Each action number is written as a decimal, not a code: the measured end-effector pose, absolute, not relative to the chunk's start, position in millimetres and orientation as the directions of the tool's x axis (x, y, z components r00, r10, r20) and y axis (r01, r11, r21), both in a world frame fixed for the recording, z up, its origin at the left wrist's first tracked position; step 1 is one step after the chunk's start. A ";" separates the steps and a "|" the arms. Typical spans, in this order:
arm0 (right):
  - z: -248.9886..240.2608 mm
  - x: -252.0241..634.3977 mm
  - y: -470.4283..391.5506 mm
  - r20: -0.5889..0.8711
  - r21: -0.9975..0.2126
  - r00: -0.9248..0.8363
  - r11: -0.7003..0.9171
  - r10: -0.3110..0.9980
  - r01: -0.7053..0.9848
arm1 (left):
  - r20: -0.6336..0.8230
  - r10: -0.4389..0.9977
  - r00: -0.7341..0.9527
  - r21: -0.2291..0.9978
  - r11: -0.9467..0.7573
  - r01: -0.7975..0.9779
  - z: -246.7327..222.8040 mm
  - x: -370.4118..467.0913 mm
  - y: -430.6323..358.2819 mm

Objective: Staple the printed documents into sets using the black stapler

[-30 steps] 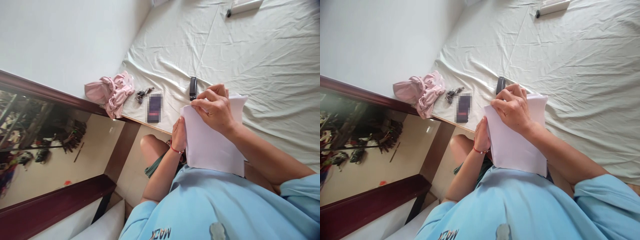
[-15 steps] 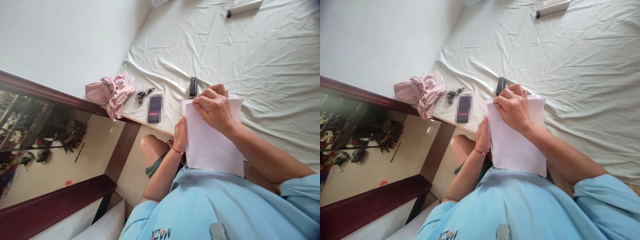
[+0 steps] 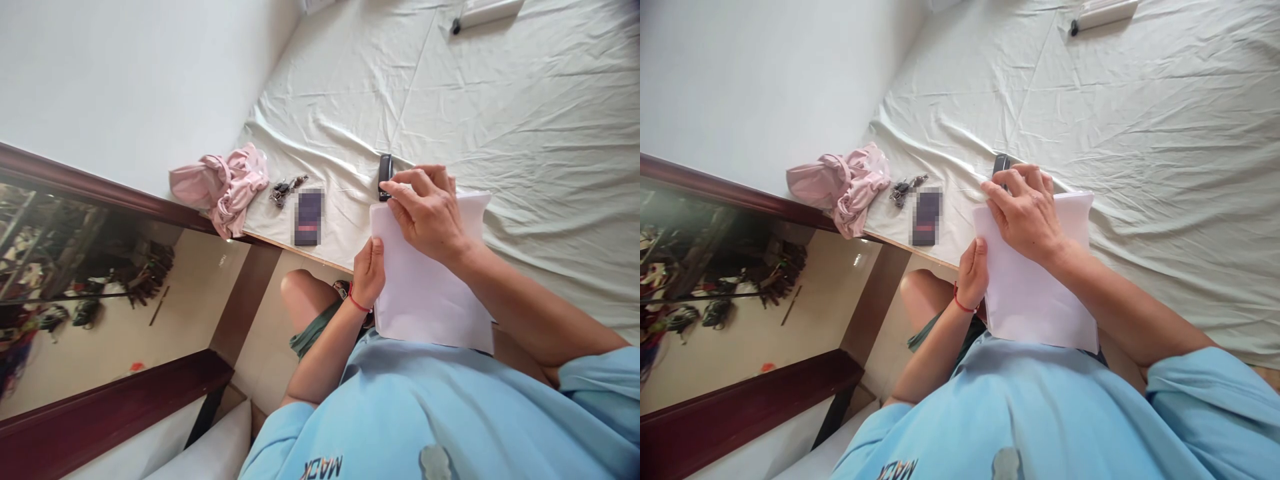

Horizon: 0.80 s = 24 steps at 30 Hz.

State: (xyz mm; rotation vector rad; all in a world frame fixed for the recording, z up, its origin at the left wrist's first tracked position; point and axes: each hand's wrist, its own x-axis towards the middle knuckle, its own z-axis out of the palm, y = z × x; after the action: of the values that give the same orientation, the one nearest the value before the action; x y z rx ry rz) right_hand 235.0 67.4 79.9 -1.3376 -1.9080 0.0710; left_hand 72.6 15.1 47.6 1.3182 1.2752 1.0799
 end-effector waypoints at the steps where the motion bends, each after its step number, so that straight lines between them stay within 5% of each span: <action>1: 79.6 234.9 67.5 0.557 -0.456 -0.157 0.458 0.816 0.763 | -0.021 0.998 0.064 0.990 0.012 0.140 47.2 72.7 14.5; 24: 87.7 219.1 61.7 0.467 -0.554 -0.230 0.485 0.854 0.676 | 0.030 0.992 0.126 0.943 -0.070 0.325 46.1 74.1 8.3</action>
State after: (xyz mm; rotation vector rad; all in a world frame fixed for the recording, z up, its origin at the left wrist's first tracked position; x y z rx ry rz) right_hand 219.1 61.7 87.7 -1.2619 -1.9834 0.3017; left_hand 74.1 8.3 46.1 1.5441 1.3318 0.9791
